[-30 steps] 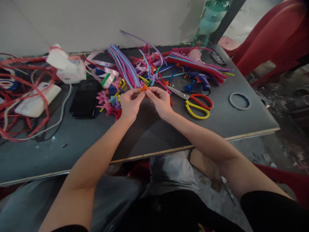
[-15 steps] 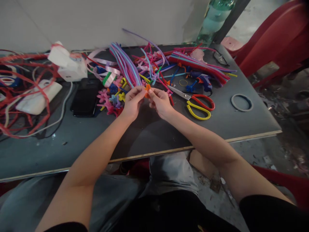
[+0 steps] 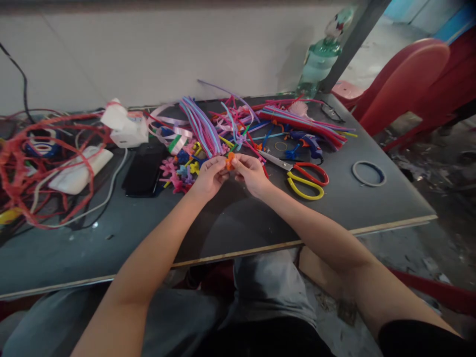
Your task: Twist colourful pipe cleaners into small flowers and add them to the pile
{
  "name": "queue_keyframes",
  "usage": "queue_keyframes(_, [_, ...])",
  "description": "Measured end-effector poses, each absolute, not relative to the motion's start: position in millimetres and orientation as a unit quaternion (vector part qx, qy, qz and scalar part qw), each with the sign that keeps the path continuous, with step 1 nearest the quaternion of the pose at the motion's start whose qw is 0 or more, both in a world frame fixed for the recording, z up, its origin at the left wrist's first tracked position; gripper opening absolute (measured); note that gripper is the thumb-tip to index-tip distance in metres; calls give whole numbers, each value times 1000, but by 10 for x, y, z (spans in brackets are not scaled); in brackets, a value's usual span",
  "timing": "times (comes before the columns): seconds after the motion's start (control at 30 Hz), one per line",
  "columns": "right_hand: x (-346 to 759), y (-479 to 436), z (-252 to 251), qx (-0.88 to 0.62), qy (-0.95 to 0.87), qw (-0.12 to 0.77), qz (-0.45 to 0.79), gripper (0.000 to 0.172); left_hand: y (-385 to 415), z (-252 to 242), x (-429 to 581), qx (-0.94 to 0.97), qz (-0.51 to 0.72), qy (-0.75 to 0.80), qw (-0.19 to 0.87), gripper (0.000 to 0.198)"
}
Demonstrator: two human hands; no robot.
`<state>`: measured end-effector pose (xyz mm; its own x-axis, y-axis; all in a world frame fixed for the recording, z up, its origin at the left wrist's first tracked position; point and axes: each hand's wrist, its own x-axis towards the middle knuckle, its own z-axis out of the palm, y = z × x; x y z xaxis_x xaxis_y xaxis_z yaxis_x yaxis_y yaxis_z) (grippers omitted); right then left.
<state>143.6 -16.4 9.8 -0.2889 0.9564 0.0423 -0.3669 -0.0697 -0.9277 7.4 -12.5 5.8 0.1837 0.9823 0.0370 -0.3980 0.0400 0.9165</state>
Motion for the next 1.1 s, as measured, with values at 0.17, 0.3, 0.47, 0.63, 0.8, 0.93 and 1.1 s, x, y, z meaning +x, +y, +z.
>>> queue_keyframes(0.17, [1410, -210, 146, -281, -462, 503, 674, 59, -140, 62, 64, 421, 548, 339, 638, 48])
queue_keyframes(0.3, [1420, -200, 116, -297, -466, 509, 660, 59, -149, 35, 41, 427, 522, 326, 662, 46])
queue_keyframes(0.47, [1509, -90, 65, -345, -475, 495, 640, 58, -45, -1, -35, 439, 568, 366, 593, 31])
queue_keyframes(0.63, [1691, -16, 157, -348, -461, 351, 737, 51, 13, 106, -177, 603, 578, 381, 397, 36])
queue_keyframes(0.8, [1760, -12, 204, -362, -468, 306, 746, 35, -52, 122, -170, 745, 483, 330, 319, 33])
queue_keyframes(0.93, [1771, 10, 206, -362, -484, 268, 750, 34, -17, 26, -179, 764, 496, 326, 251, 25])
queue_keyframes(1.1, [1810, 22, 238, -364, -504, 227, 750, 38, 49, 24, -253, 823, 490, 269, 102, 19])
